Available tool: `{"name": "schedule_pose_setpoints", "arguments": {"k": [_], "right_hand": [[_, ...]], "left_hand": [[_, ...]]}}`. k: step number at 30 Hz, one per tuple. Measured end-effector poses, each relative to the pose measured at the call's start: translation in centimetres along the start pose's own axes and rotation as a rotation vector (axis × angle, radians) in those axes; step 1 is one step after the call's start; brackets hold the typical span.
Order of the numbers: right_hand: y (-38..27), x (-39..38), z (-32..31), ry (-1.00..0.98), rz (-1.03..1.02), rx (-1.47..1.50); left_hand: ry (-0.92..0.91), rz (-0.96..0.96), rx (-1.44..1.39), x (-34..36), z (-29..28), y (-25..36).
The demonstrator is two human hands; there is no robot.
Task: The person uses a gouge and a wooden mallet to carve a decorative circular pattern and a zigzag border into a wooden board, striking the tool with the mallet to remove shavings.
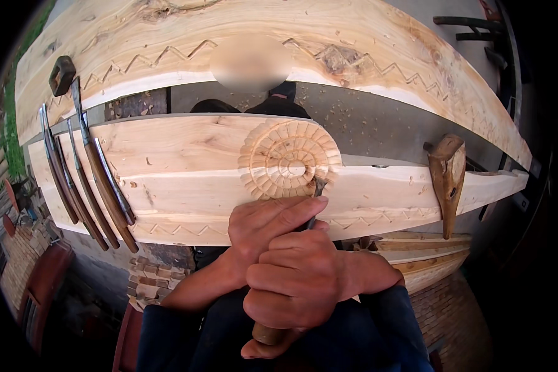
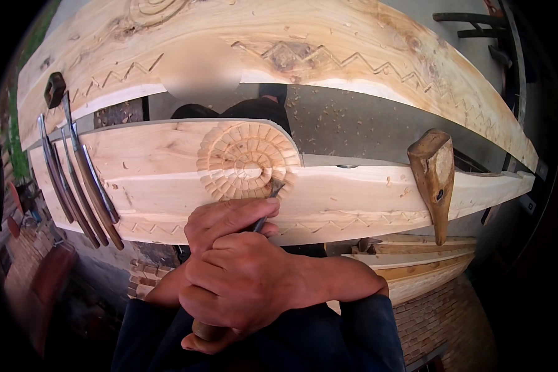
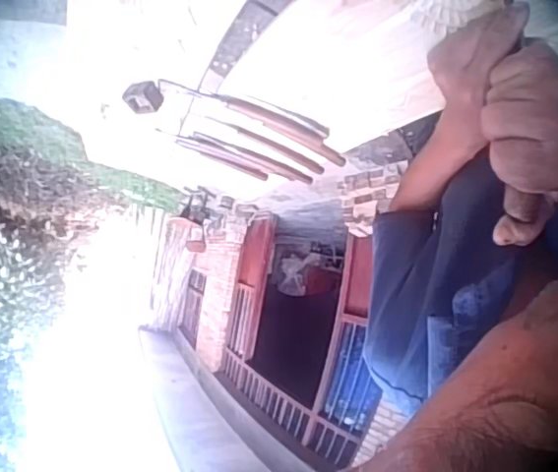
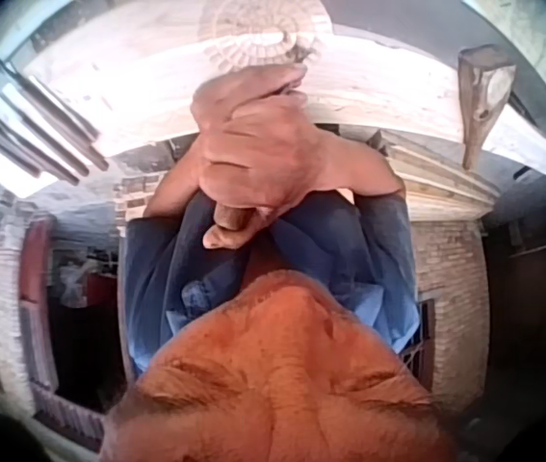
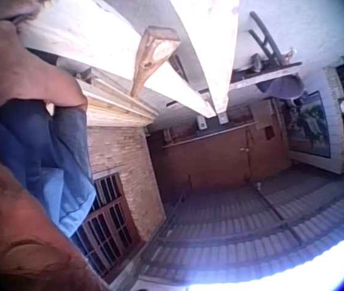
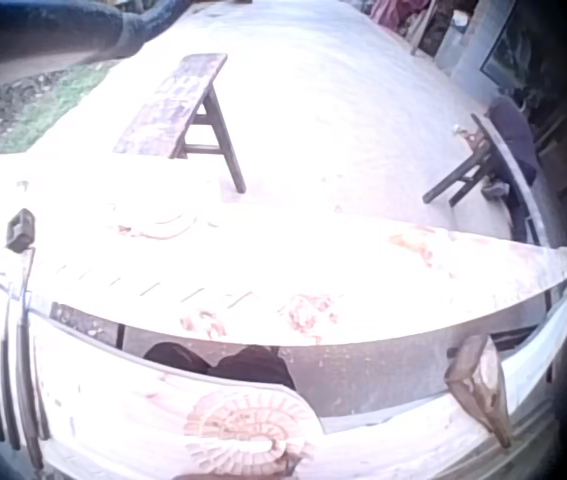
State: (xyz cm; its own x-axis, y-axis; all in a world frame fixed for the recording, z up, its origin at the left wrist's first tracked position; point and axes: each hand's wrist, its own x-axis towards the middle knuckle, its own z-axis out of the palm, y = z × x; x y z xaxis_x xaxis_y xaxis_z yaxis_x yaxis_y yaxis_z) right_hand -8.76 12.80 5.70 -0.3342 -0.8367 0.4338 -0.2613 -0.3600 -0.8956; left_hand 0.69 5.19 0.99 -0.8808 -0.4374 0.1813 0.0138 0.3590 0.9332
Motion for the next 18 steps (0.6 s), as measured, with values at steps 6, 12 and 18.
{"name": "schedule_pose_setpoints", "arguments": {"k": [6,12,18], "right_hand": [[0.1,-0.6,-0.9,-0.031,-0.044,0.044],[0.3,-0.4,0.1,-0.018,-0.056,-0.028],[0.5,-1.7,-1.1,-0.072,-0.117,0.029]], "left_hand": [[-0.023,0.001,0.038,-0.5,0.3,-0.1],[0.008,-0.035,-0.006,-0.4,0.0,-0.1],[0.004,-0.005,0.009,-0.6,0.8,0.0]]}}
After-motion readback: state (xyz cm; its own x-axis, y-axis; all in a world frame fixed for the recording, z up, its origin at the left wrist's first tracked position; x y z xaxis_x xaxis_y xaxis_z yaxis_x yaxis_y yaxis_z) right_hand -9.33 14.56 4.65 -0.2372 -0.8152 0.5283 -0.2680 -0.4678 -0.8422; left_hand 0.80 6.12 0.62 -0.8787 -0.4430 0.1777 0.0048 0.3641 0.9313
